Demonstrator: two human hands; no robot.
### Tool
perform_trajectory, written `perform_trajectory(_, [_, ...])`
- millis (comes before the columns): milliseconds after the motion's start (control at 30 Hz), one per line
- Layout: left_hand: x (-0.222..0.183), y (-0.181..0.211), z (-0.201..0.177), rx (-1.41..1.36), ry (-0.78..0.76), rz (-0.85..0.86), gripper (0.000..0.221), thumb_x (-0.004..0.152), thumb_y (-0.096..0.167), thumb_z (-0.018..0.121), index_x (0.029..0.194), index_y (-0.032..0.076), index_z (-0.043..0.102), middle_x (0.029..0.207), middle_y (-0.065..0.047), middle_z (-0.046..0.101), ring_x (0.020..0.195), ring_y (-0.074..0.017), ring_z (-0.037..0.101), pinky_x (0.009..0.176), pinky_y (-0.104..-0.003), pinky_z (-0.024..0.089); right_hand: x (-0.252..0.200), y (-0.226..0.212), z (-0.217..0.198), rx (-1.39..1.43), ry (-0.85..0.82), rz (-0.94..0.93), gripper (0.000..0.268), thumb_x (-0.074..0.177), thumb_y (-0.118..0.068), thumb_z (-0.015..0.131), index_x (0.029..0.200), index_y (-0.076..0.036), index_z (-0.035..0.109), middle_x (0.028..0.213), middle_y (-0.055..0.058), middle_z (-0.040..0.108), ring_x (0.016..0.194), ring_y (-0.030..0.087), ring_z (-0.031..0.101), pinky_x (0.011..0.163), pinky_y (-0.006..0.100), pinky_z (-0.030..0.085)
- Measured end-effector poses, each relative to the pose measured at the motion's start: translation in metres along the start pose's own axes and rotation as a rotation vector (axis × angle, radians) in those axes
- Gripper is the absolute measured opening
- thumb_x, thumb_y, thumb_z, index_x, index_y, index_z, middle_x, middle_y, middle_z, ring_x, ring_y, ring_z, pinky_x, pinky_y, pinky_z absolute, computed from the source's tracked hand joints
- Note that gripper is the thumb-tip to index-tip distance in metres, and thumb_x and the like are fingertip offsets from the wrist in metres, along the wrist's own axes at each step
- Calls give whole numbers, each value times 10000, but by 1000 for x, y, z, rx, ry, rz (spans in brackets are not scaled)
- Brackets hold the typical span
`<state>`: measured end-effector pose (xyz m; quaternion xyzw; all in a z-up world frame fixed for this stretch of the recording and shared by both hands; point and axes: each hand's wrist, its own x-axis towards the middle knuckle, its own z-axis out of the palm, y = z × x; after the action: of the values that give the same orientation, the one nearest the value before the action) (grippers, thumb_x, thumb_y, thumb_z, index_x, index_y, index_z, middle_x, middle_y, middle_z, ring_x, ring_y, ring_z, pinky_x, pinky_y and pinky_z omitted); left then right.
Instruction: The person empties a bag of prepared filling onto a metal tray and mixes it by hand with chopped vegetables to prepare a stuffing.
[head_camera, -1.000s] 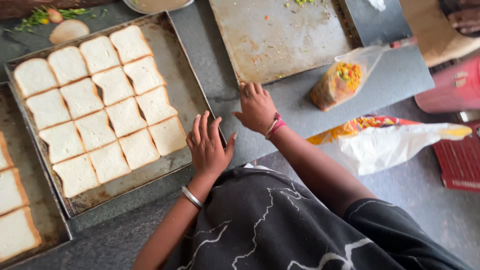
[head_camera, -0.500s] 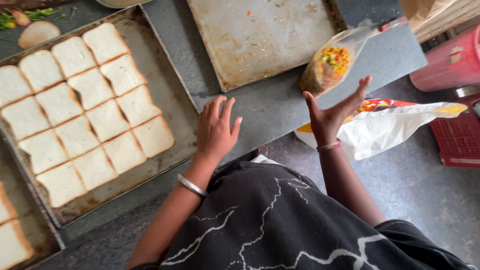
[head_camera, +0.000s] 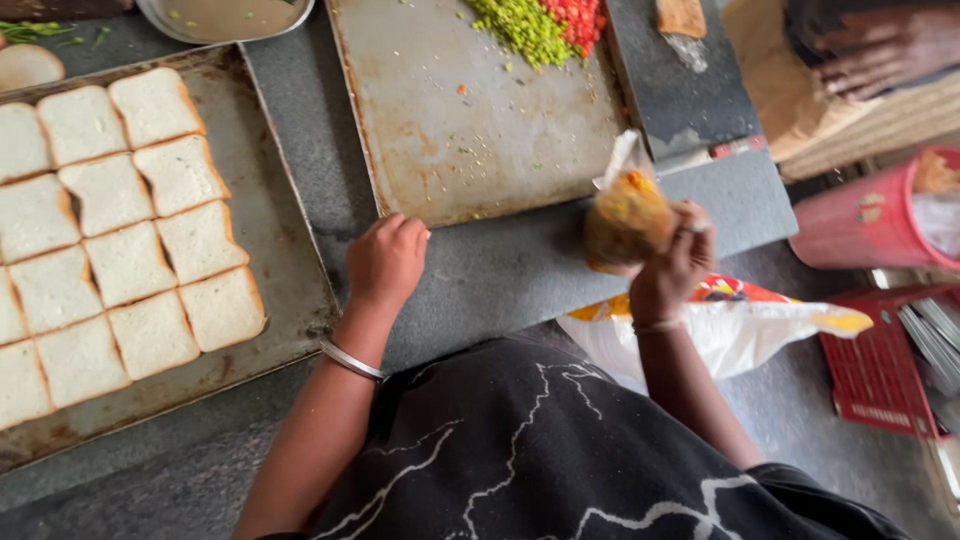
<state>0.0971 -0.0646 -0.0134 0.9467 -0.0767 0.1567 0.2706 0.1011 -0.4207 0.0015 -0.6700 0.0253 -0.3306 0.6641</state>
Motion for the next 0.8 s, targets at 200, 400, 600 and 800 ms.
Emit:
perform_trajectory(200, [-2, 21, -10, 76, -107, -87, 201, 830, 260, 779, 810, 106, 651, 816, -57, 656, 807, -281, 689, 610, -441, 541, 50, -21, -44, 128, 15, 126, 319, 1176, -312, 518, 1059, -46, 650, 998, 17, 635, 918, 114, 574, 881, 286, 528])
perform_trajectory(400, [-25, 40, -15, 78, -139, -147, 215, 836, 276, 772, 799, 112, 637, 814, -46, 656, 814, -268, 696, 622, -439, 541, 105, -49, -69, 284, -19, 197, 338, 1144, -401, 480, 1159, -81, 587, 1203, 65, 629, 1117, 200, 650, 1002, 376, 597])
perform_trajectory(600, [-54, 59, -22, 131, -171, -163, 228, 840, 301, 762, 801, 117, 632, 799, -44, 639, 773, -267, 689, 601, -433, 535, 157, 7, -72, 508, -132, 117, 224, 1178, -314, 550, 1119, -98, 555, 1089, 41, 561, 1014, 179, 552, 944, 351, 514])
perform_trajectory(800, [-89, 70, -26, 157, -156, -173, 242, 833, 323, 762, 795, 127, 625, 757, -38, 616, 733, -266, 681, 573, -432, 528, 181, 88, -72, 548, -172, 36, 292, 1197, -331, 581, 1036, -88, 580, 862, -14, 538, 810, 110, 509, 811, 310, 478])
